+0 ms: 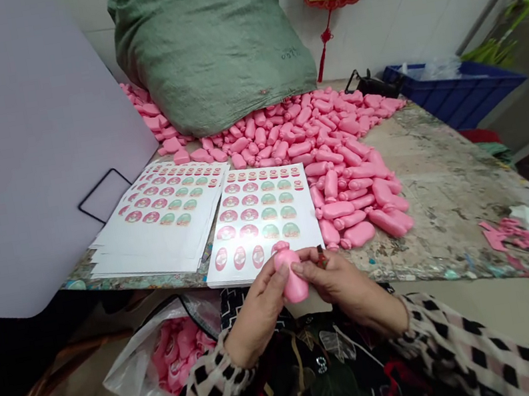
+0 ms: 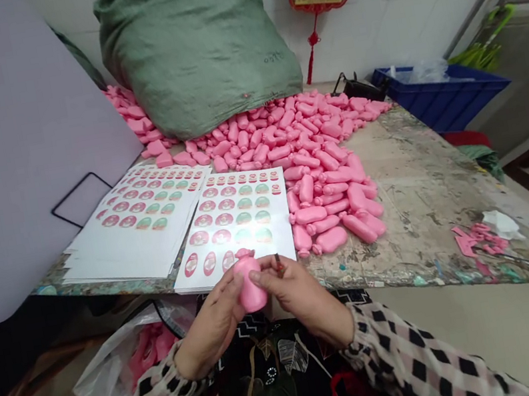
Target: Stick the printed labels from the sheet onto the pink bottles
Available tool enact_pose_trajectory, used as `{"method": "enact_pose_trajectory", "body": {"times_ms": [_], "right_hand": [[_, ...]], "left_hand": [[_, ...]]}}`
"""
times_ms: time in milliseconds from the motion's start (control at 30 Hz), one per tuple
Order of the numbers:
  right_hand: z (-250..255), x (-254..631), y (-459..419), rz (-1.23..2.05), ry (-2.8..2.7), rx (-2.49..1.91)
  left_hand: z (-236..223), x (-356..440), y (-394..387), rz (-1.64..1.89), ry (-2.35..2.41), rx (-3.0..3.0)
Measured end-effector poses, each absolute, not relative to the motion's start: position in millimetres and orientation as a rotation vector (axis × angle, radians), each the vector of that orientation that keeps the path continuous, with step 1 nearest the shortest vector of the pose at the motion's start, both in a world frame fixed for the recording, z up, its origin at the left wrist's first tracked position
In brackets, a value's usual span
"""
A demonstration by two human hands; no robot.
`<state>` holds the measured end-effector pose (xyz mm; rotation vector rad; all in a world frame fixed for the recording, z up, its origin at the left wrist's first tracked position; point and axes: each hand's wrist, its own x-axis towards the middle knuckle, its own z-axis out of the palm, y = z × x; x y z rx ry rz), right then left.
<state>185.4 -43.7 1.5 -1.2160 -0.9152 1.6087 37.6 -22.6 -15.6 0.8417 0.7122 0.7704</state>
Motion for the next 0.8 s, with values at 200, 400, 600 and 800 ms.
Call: {"method": "enact_pose_trajectory", "body": {"times_ms": [200, 400, 600, 800], "right_hand": [[-0.7, 187.0, -38.0, 1.357, -1.274, -1.423], [-3.8, 215.9, -24.6, 0.828, -1.778, -1.831], [-12.7, 202.7, -7.7, 0.421, -2.048, -1.872], [-16.1, 192.7, -0.5, 0.178, -2.139, -1.962]], "left_hand": [[-9.0, 30.8, -20.5, 0.825, 0.783, 0.697], [-10.6, -8.3, -7.9, 0.891, 1.171, 1.012], [-4.0, -9.0, 6.9, 0.654, 1.385, 2.113], [-17.5, 5.8, 23.1, 0.446, 1.362, 2.514]]}}
